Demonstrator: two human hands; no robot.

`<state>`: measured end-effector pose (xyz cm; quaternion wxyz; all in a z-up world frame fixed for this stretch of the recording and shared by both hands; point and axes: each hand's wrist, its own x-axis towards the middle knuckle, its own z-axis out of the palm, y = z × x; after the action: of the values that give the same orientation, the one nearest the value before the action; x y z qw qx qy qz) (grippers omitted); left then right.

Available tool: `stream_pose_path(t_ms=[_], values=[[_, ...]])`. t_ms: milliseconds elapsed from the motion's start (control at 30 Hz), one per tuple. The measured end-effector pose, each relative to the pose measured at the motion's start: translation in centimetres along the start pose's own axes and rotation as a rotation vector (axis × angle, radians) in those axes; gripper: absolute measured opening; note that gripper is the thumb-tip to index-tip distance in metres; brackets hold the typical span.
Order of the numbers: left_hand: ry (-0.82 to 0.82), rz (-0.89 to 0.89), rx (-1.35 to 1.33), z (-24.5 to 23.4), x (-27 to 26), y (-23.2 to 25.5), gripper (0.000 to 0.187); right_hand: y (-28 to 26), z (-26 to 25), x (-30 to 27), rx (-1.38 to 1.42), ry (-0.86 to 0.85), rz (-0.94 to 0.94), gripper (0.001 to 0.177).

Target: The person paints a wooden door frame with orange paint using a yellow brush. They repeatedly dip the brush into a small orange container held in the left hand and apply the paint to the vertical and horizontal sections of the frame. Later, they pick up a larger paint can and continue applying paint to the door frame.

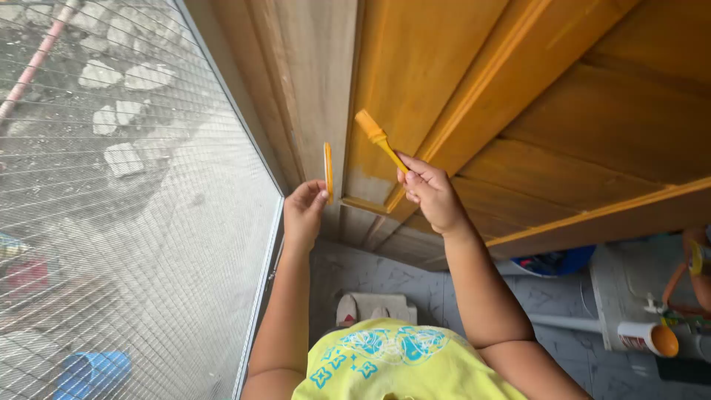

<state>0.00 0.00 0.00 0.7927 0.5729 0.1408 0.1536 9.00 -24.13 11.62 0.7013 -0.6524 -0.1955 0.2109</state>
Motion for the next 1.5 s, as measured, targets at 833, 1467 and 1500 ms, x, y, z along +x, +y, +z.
stream_pose_path(t_ms=[833,1467,1500], values=[[0.083,-0.011,-0.069,-2.8,0.2,1.7,0.012,-2.6,13.9,14.5,-1.247,0.480,-0.257,0.075],[0.102,-0.014,-0.124,-4.6,-0.9,0.7,0.013,0.7,10.2,6.5,-1.052,0.226,-0.377,0.055],[0.103,-0.012,-0.135,-4.7,-0.8,0.7,0.013,-0.6,9.5,5.8,-0.785,0.197,-0.231,0.054]])
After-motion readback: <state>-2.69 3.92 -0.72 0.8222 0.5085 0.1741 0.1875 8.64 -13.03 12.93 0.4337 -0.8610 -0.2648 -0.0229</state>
